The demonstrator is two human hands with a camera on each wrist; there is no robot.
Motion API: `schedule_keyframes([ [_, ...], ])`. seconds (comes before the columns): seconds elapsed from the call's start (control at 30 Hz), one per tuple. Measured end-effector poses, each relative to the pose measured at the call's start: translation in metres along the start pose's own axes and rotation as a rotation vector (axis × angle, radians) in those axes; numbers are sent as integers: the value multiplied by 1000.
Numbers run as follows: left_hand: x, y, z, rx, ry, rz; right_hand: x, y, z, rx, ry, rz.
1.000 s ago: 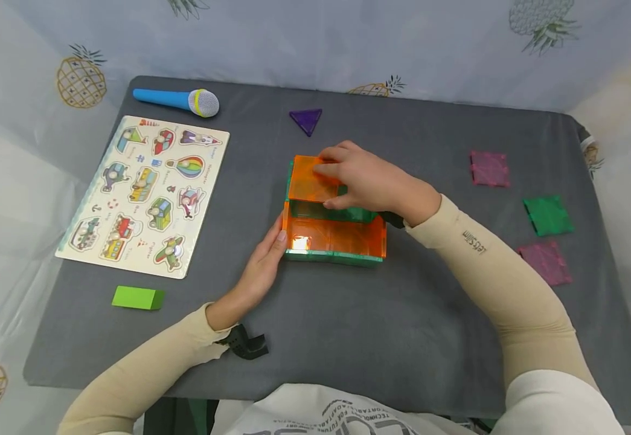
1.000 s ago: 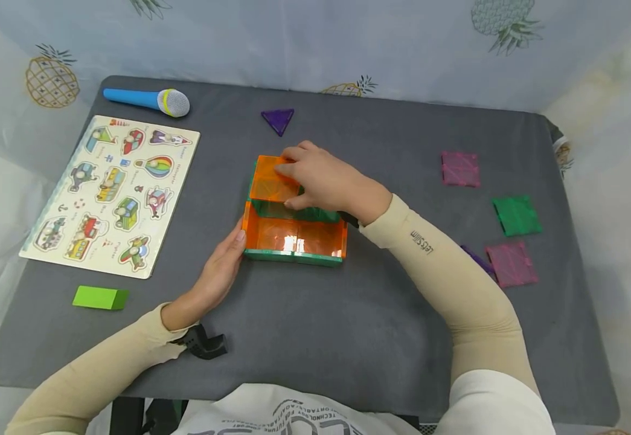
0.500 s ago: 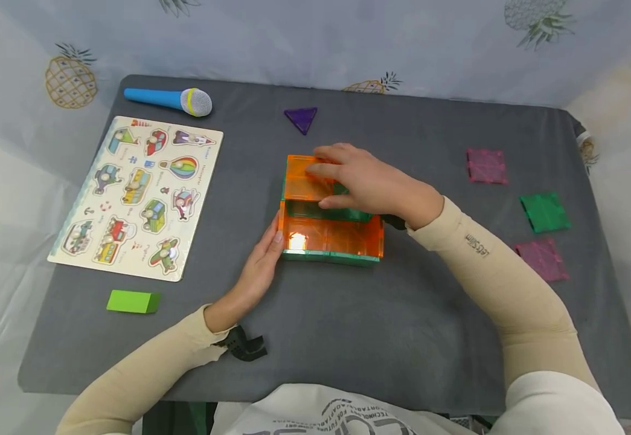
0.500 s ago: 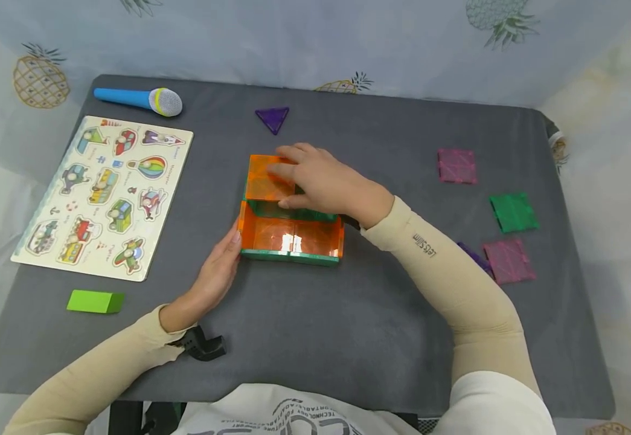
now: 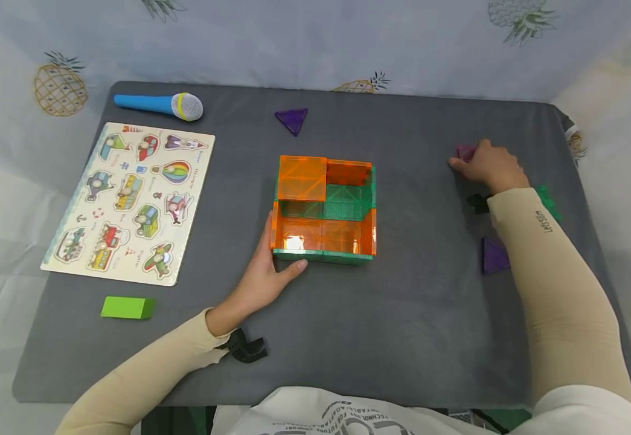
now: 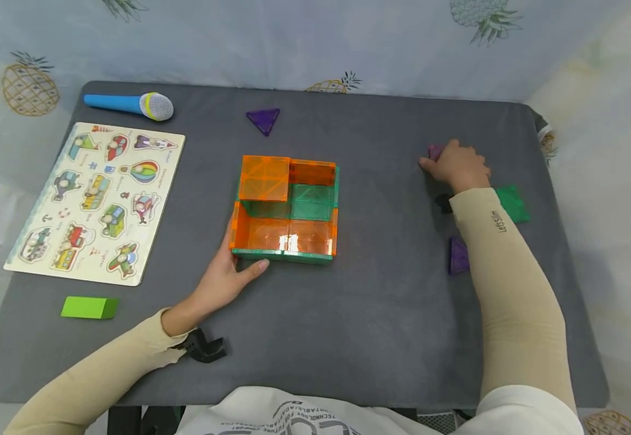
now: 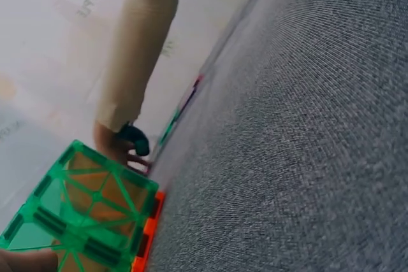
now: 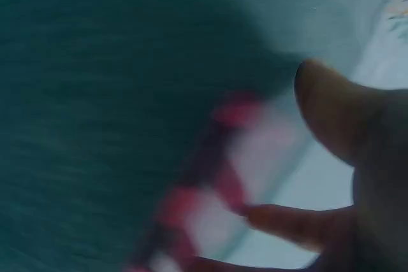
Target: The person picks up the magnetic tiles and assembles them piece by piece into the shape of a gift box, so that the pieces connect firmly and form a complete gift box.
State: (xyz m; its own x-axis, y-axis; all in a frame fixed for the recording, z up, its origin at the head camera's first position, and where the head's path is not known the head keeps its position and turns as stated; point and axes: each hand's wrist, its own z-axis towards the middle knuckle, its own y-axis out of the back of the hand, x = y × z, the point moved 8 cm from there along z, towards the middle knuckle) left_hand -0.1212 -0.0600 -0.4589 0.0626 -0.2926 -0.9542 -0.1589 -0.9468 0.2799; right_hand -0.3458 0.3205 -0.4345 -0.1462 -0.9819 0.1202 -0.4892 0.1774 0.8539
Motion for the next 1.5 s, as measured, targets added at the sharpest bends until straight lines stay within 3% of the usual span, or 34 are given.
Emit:
schedule_keyframes([
  [0.1, -1, -1, 0, -14, -4, 4, -14, -8, 9, -43, -6, 32],
  [0.2, -1, -1, 1, -32, -1, 3, -9, -6, 11, -142, 77, 36],
  [0.33, 1, -1, 3, -55, 5, 11, 10, 3, 4, -210, 174, 63],
  [0.43, 0, -3, 5, -66, 21, 27, 39, 13, -9, -218, 268, 123],
  [0.5, 0, -5, 7, -72, 40, 42, 70, 20, -26, -228, 406, 137],
  [0.67, -1, -7, 8, -97, 50, 49, 154, 21, -88, -187, 861, 75],
  [0.77, -4, -8, 9, -109, 25, 33, 182, 9, -111, -121, 998, 19],
  [0.9, -3, -8, 9, -110, 35, 42, 198, -3, -116, -67, 1030, -26],
  [1.2, -1, -9, 10, -105, 38, 47, 209, -20, -110, -21, 1023, -66],
  [1.37, -2, -10, 12, -98, 46, 29, 203, -20, -110, -47, 1016, -29],
  [1.5, -2, -11, 12, -95, 44, 20, 186, -10, -108, -140, 997, 37],
])
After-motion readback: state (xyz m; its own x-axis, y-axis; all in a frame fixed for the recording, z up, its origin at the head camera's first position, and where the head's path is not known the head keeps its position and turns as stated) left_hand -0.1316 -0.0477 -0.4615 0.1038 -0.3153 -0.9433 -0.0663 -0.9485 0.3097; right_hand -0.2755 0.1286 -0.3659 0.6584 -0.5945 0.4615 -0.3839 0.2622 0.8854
